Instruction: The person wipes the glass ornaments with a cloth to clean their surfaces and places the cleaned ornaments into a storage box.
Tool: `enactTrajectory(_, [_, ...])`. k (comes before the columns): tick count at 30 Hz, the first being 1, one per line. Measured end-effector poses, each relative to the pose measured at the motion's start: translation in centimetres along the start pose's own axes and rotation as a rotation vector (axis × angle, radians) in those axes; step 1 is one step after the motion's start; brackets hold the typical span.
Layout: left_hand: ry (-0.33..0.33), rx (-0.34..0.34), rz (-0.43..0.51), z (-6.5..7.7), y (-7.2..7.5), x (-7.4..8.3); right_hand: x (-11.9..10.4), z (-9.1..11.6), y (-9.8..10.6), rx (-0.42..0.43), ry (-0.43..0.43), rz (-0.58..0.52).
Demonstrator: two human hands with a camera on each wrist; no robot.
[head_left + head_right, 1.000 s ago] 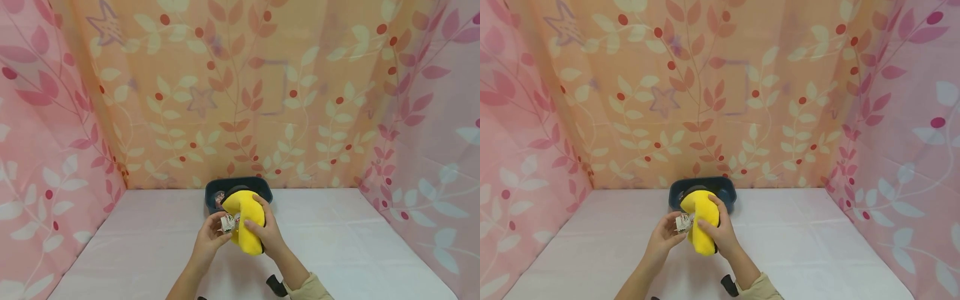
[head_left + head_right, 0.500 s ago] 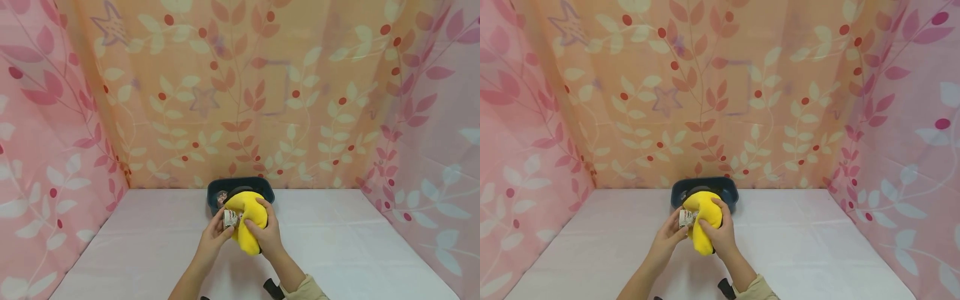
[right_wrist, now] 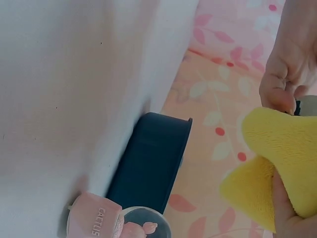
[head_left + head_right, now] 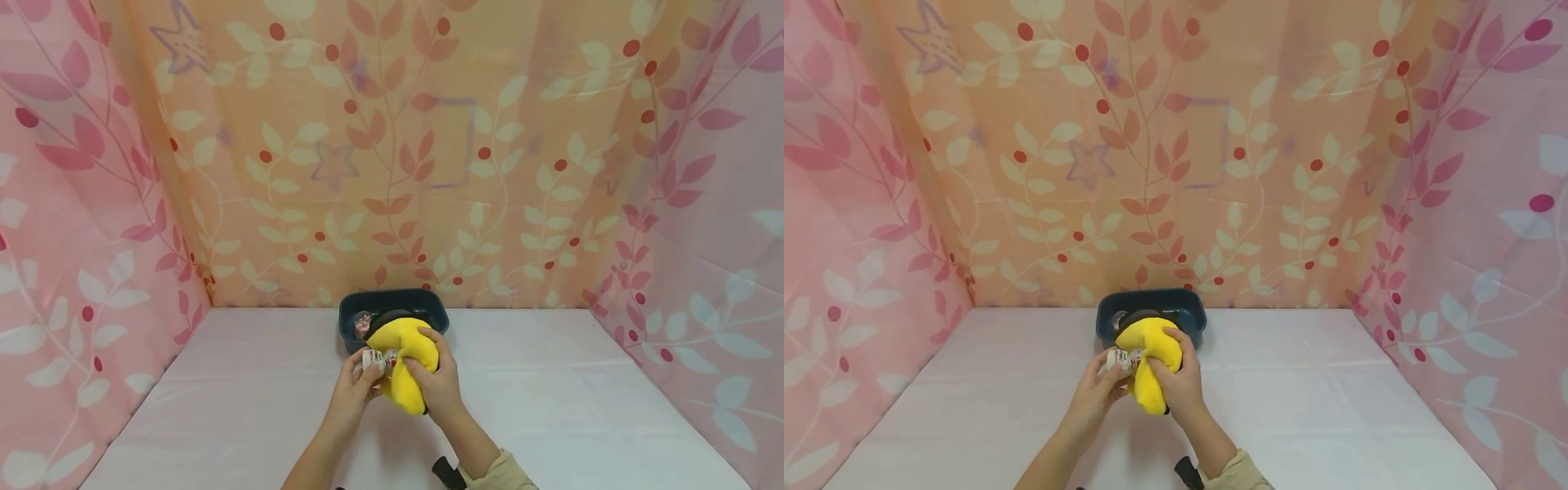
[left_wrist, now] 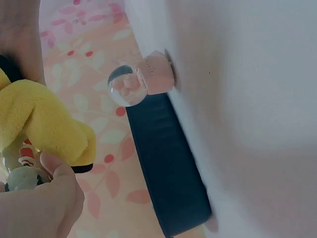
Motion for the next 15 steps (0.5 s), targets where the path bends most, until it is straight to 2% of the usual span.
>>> enactTrajectory(4, [0.020,0.016,0.065,0.0,0.2,-0.6,0.4,-0.2,0.5,0.038,-0.028,-0.015])
enactTrajectory(11, [0.034,0.052,0.326,-0.4,0.8,-1.3,1.1,-0.2,1.4,0.098,-0.060,-0.023])
enactTrajectory(15, [0.046,0.082,0.413,-0.5,1.3,-1.5,1.0,-0.2,1.6,0.101,-0.042,-0.025])
Point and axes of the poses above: each hand's wrist, its own z-axis away from the middle knuckle, its own y-axis out of the back of the hand, x = y × z, the point moved 10 cm from there along -z, towards the middle knuckle, and after that the axes turned 9 degrees about -x, right-handed, at the moved point
